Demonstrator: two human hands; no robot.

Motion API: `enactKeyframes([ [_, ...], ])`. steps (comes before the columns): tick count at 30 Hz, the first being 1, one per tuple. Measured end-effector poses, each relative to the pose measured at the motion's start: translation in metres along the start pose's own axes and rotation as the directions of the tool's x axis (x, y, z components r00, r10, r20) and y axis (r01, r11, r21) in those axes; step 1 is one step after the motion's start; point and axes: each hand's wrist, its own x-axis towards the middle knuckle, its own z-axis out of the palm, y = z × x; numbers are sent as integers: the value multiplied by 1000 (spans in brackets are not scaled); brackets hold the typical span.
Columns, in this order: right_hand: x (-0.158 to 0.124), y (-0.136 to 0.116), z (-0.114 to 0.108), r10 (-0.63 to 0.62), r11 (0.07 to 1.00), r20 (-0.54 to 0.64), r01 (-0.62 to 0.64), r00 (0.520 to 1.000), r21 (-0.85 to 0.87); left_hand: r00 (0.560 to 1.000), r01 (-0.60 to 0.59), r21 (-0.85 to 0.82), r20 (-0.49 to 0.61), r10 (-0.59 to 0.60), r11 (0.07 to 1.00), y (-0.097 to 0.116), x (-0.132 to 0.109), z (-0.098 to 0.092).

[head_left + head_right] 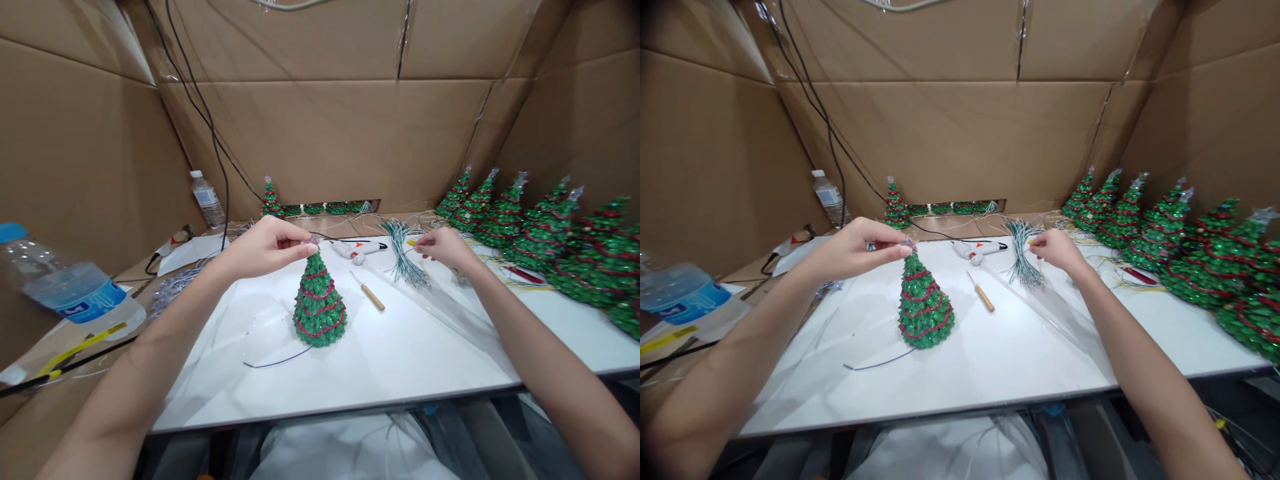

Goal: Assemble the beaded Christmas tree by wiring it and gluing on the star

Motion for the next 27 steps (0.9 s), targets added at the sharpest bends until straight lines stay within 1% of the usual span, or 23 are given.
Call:
enactKeyframes([
  [6,-3,-6,-2,-10,996,-124,20,992,84,1000,-4,9,-5,4,1000,-1,0,0],
  [9,-4,-8,-2,-14,990,-144,33,989,135,1000,-4,15,-4,4,1000,-1,0,0],
  [11,-4,-8,-1,-18,981,-118,41,993,189,1000,-5,18,-6,5,1000,-1,0,0],
  [15,-3,-9,4,-28,953,-18,32,999,303,1000,-8,19,-1,8,1000,-1,0,0],
  [19,-1,-9,10,-34,930,62,9,998,367,1000,-8,9,-4,8,1000,-1,0,0],
  [23,3,-5,18,-58,922,110,11,992,386,1000,-13,8,-5,13,1000,-1,0,0],
  [27,10,5,29,-99,934,114,53,989,352,1000,-8,18,-1,8,1000,0,0,0],
])
